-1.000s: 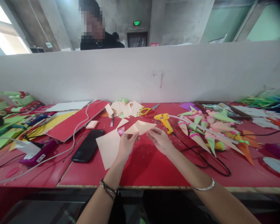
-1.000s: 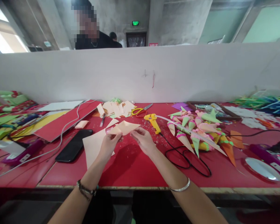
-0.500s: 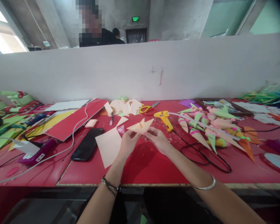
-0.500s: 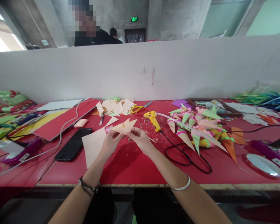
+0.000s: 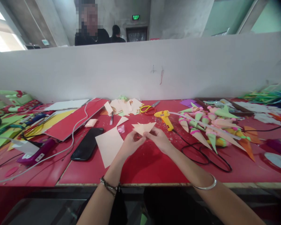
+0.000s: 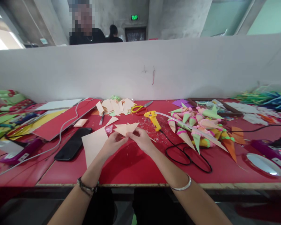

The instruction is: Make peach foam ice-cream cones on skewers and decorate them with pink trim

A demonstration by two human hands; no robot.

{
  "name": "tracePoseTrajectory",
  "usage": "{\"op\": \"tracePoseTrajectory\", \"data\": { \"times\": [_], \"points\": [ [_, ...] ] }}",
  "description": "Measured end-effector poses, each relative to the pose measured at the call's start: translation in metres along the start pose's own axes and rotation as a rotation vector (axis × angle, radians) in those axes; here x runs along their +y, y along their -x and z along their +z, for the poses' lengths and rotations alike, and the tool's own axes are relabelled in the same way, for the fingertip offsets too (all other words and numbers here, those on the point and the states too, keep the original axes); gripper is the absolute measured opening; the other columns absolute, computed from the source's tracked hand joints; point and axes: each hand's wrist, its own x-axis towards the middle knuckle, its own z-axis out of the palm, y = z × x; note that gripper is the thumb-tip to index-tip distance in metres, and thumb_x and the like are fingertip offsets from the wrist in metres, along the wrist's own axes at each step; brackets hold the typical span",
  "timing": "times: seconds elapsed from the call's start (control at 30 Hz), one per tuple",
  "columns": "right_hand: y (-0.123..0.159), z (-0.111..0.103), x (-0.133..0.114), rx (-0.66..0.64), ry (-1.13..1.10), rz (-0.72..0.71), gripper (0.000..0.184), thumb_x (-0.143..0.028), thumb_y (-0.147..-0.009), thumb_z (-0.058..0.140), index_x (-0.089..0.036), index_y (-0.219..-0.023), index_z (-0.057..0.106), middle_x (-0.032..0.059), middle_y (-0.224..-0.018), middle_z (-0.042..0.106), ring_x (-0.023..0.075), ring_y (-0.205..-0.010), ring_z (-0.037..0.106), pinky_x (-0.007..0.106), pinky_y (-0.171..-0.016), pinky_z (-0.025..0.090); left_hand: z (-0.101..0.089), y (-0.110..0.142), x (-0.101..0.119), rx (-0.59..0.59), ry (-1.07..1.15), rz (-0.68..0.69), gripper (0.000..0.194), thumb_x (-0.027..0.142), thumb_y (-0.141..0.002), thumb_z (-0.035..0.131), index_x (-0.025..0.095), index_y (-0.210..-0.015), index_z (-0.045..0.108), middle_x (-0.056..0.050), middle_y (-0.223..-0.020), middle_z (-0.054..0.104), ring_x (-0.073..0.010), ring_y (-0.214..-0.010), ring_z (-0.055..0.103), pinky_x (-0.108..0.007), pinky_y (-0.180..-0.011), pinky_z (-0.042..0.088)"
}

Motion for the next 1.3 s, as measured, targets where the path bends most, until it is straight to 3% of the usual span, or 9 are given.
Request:
{"op": "tracePoseTrajectory", "data": {
  "times": [0.07,0.17,0.3,0.47,0.63,0.8,0.97,1.13,1.3],
  "points": [
    [0.0,0.0,-0.002,-0.013,0.02,-0.023,0.026,-0.032,-0.065,0.064,-0.017,-0.086,0.061,0.0034,-0.084,0.065,0.0159,-0.077,0.058,0.032,-0.076,0.043,0.0,0.001,0.001,-0.004,0.011,0.021,0.027,0.025,-0.068,0.059,0.011,-0.092,0.058,-0.008,-0.087,0.064,-0.0165,-0.079,0.058,-0.027,-0.072,0.045],
    [0.001,0.002,-0.005,-0.115,0.074,-0.068,0.025,-0.031,-0.066,0.063,-0.016,-0.086,0.063,0.0046,-0.086,0.065,0.0174,-0.081,0.058,0.033,-0.08,0.043,-0.001,0.001,0.004,0.032,-0.038,0.07,0.022,0.029,-0.071,0.057,0.011,-0.082,0.062,-0.008,-0.083,0.065,-0.0175,-0.079,0.058,-0.027,-0.073,0.044],
    [0.004,0.003,-0.007,-0.218,0.132,-0.086,0.022,-0.03,-0.067,0.062,-0.017,-0.085,0.063,0.0032,-0.084,0.065,0.017,-0.08,0.058,0.032,-0.076,0.044,-0.002,0.001,0.009,0.125,-0.11,0.122,0.017,0.027,-0.072,0.055,0.013,-0.075,0.064,-0.004,-0.078,0.063,-0.0149,-0.074,0.056,-0.024,-0.067,0.043],
    [0.005,0.004,-0.008,-0.107,0.103,-0.024,0.021,-0.038,-0.069,0.058,-0.017,-0.07,0.06,0.0009,-0.065,0.061,0.0134,-0.061,0.055,0.029,-0.063,0.045,-0.001,0.003,0.012,0.173,-0.137,0.113,0.023,0.028,-0.073,0.053,0.014,-0.055,0.058,0.0,-0.058,0.053,-0.0109,-0.058,0.049,-0.021,-0.056,0.039],
    [0.003,0.003,-0.01,0.051,0.0,-0.06,0.021,-0.039,-0.067,0.06,-0.019,-0.069,0.056,-0.0021,-0.063,0.055,0.0107,-0.06,0.051,0.024,-0.058,0.042,-0.001,0.003,0.012,0.211,-0.154,0.082,0.021,0.03,-0.071,0.055,0.013,-0.062,0.063,0.0,-0.058,0.055,-0.0113,-0.058,0.048,-0.022,-0.055,0.037],
    [0.004,0.003,-0.009,-0.013,-0.125,0.014,0.023,-0.035,-0.066,0.063,-0.021,-0.083,0.057,-0.0042,-0.062,0.054,0.0082,-0.054,0.048,0.022,-0.054,0.039,-0.001,0.004,0.009,0.104,-0.05,0.076,0.024,0.034,-0.074,0.054,0.013,-0.075,0.066,-0.003,-0.074,0.065,-0.0147,-0.07,0.056,-0.024,-0.065,0.042],
    [0.004,0.0,-0.008,-0.022,-0.072,-0.013,0.019,-0.035,-0.065,0.064,-0.018,-0.066,0.057,-0.0034,-0.057,0.054,0.0078,-0.049,0.046,0.023,-0.05,0.037,0.001,0.005,0.008,0.063,0.032,-0.004,0.033,0.041,-0.076,0.049,0.012,-0.07,0.062,-0.004,-0.064,0.063,-0.0117,-0.056,0.055,-0.022,-0.053,0.043],
    [0.004,-0.001,-0.009,-0.055,-0.126,0.043,0.02,-0.035,-0.065,0.064,-0.021,-0.078,0.056,-0.0051,-0.055,0.053,0.008,-0.048,0.047,0.021,-0.047,0.034,0.002,0.006,0.01,-0.139,0.148,-0.072,0.042,0.048,-0.078,0.043,0.01,-0.086,0.061,-0.007,-0.075,0.064,-0.0097,-0.045,0.054,-0.023,-0.045,0.046],
    [0.004,-0.002,-0.007,-0.053,-0.077,0.011,0.017,-0.035,-0.067,0.061,-0.02,-0.075,0.055,-0.0059,-0.055,0.05,0.0077,-0.049,0.045,0.022,-0.05,0.035,0.0,0.006,0.008,-0.128,0.114,-0.118,0.039,0.046,-0.075,0.048,0.011,-0.082,0.062,-0.005,-0.063,0.062,-0.0095,-0.043,0.053,-0.022,-0.045,0.044]
  ]
}}
